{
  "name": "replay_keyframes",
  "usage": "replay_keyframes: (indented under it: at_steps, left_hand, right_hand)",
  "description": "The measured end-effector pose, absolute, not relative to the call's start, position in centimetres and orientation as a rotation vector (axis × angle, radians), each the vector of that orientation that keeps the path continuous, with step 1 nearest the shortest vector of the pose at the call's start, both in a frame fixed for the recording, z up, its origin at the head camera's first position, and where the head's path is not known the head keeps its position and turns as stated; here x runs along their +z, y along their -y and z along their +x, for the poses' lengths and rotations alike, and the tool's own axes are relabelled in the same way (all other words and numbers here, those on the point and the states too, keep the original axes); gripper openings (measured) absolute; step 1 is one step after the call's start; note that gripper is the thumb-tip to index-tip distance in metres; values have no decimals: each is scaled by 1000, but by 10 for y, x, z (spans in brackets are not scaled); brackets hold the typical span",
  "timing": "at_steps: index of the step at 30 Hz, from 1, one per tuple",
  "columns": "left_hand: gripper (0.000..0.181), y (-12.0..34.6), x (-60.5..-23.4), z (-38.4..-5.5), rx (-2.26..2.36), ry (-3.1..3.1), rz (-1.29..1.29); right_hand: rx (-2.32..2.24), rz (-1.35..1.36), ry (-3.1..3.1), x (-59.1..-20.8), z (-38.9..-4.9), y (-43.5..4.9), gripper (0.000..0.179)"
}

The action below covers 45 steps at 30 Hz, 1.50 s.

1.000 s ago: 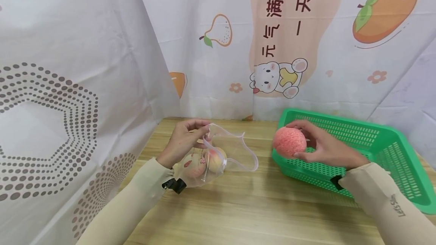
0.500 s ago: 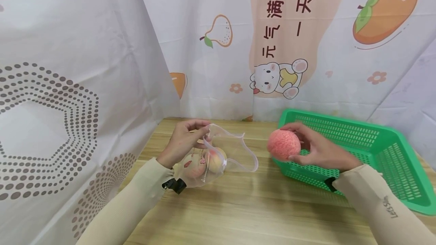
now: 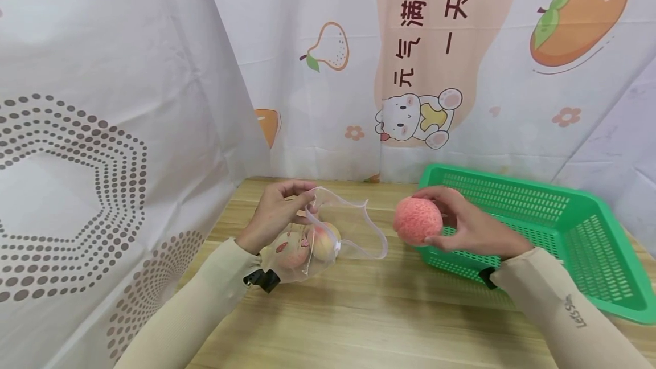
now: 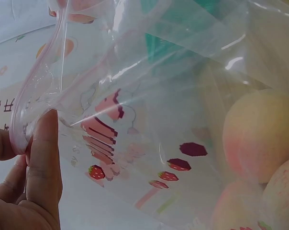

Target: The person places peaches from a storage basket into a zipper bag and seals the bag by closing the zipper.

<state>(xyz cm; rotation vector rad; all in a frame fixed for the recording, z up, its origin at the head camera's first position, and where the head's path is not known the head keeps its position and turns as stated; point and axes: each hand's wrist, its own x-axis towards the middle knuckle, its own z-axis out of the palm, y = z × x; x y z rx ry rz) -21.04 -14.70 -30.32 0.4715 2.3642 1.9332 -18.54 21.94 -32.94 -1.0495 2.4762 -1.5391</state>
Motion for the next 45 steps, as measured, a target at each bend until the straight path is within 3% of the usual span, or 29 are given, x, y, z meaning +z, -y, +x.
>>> replay_keyframes:
  at_steps: [45]
  left_hand:
    - [24,146,-307,-209,1924,-2323,521]
  right_hand:
    - [-1500,-1084,-2413,-329,-184,-185,64]
